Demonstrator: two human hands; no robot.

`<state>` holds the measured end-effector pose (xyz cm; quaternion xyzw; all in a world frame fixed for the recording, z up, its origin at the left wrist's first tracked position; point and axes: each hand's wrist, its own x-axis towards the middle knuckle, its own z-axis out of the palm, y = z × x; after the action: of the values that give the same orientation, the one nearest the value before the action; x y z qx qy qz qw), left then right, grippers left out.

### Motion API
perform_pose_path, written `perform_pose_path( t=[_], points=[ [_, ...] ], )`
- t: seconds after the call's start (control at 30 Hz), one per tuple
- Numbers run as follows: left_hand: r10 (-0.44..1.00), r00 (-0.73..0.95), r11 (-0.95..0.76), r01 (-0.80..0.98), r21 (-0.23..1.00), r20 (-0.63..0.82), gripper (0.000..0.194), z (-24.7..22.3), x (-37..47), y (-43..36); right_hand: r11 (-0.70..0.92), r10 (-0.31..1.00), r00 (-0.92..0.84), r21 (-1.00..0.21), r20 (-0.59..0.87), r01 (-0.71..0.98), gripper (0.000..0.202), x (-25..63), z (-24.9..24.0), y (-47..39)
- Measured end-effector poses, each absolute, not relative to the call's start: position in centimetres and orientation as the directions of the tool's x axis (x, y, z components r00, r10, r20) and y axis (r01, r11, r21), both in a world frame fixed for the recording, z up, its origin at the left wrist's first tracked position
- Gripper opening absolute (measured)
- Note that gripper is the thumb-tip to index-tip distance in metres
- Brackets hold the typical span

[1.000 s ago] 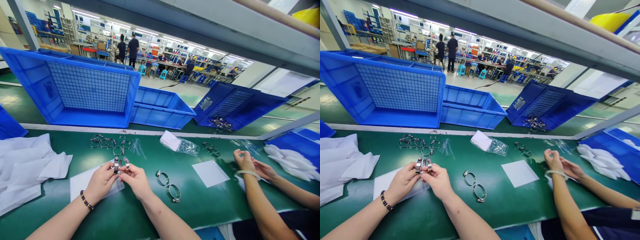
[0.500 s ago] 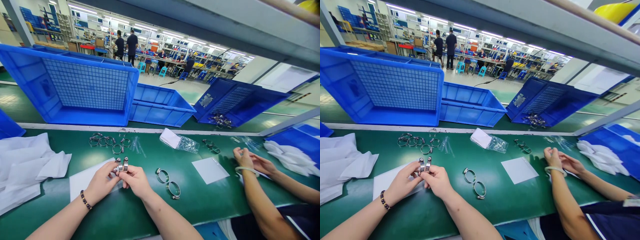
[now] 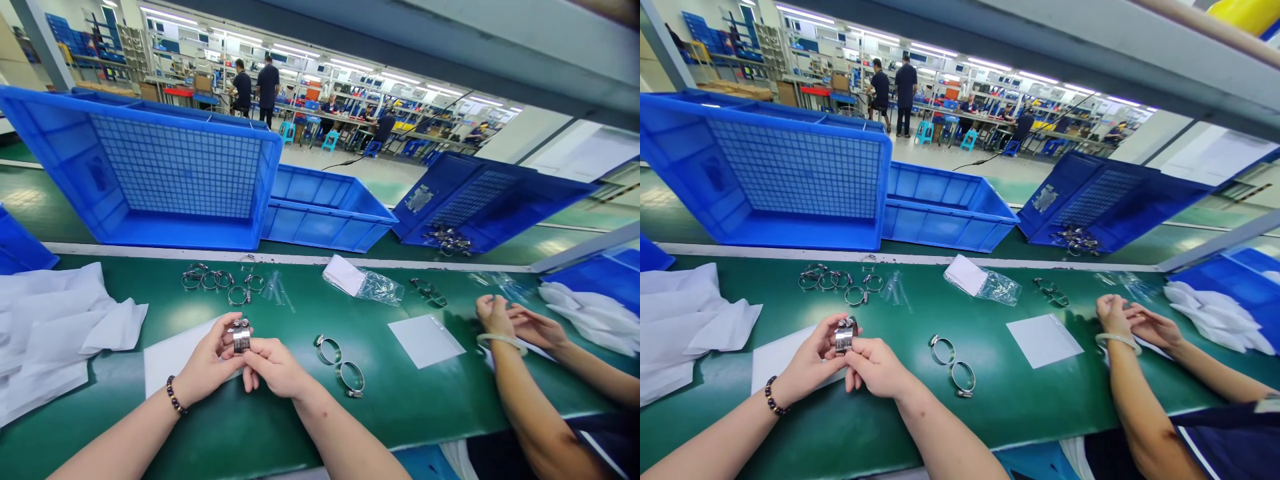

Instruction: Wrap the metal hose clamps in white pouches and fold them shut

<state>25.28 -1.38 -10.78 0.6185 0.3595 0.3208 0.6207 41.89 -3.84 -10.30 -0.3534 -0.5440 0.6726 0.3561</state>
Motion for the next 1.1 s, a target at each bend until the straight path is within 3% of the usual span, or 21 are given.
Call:
perform_pose_path(
  t=[0.27,0.47,1.1],
  points=[
    [0.865,0.501,-0.011,0.038,0.999,-0.010,0.055,-11.1,25.4,-1.6,-0.090,0.867,-0.491,-0.996,-0.081,0.005,0.041,41.9,-10.3,-4.0],
    [0.886,0.459,-0.128,0.102,0.987,0.067,0.056,-11.1,25.2,-1.2,0.067,0.960,-0.275,-0.994,0.041,0.085,0.032,41.5,-10.2,-4.0],
    [0.894,0.446,-0.165,0.221,0.961,0.050,0.059,-11.3,25.4,-1.4,-0.053,0.953,-0.304,-0.995,-0.023,-0.090,0.025,41.1,-11.4,-4.0]
  ],
)
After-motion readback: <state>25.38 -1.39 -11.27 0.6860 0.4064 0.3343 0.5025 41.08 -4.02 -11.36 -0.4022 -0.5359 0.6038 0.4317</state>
